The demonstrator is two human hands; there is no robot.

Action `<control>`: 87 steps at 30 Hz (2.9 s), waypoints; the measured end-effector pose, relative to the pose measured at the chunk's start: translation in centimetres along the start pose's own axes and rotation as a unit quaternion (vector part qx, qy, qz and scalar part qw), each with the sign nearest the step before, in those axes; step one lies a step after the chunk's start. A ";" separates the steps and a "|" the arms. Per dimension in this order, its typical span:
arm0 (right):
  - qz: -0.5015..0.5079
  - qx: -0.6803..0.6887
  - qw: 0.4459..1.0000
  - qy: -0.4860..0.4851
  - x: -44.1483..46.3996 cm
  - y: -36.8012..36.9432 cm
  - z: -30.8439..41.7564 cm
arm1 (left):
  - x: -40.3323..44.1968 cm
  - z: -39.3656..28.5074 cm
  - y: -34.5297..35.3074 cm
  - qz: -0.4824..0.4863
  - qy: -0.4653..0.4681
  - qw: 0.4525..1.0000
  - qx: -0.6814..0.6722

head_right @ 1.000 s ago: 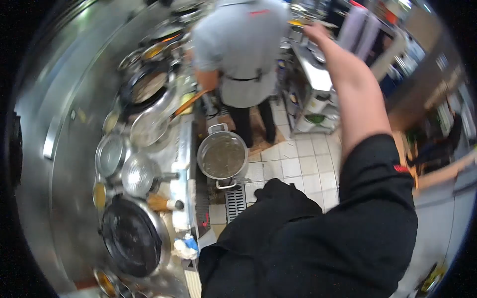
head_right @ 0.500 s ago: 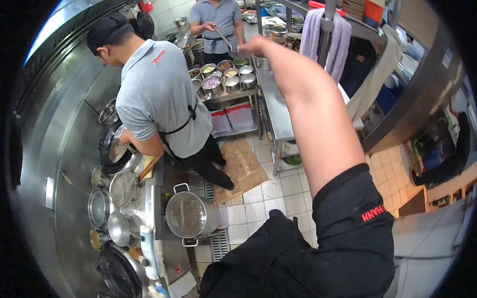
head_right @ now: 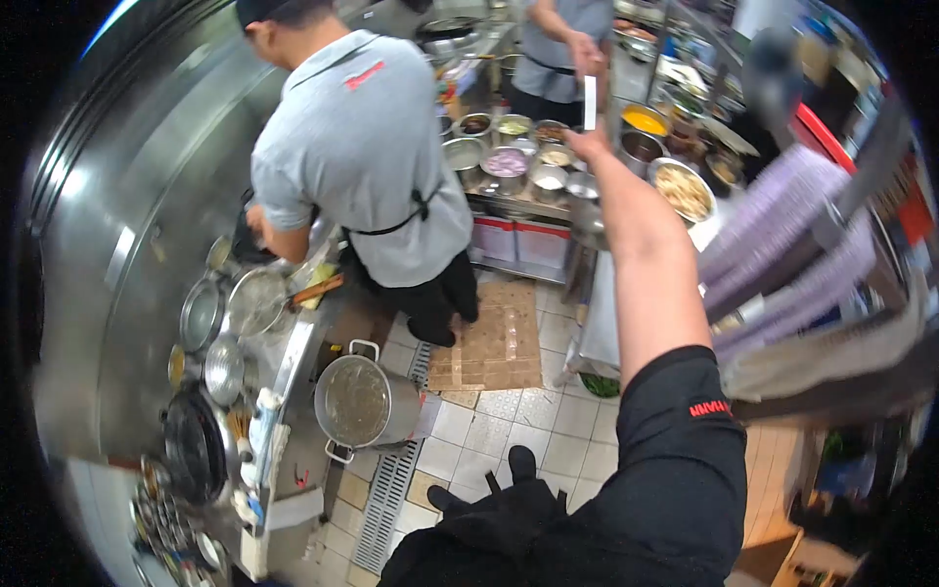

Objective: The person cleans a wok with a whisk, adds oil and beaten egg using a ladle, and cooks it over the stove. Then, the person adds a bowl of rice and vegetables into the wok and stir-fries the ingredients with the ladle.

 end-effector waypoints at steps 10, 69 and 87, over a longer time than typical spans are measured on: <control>-0.011 0.448 0.892 0.065 5.6 3.6 -2.3 | -11.3 9.4 11.1 -0.119 -0.070 0.989 -0.051; 0.630 0.225 0.710 0.219 -67.2 71.9 44.9 | 10.1 7.3 -46.9 -0.483 0.156 0.857 -0.087; 0.722 0.259 0.603 0.217 -83.3 51.5 45.8 | 9.3 7.4 -49.1 -0.425 0.230 0.870 -0.096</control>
Point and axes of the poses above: each hand's wrist, its own x-axis towards the middle knuckle, its own y-axis out of the palm, z = x × y, the point moved 5 cm from there along x, towards the middle knuckle, and after that the axes turned 5 degrees about x, right-handed, at the moved point
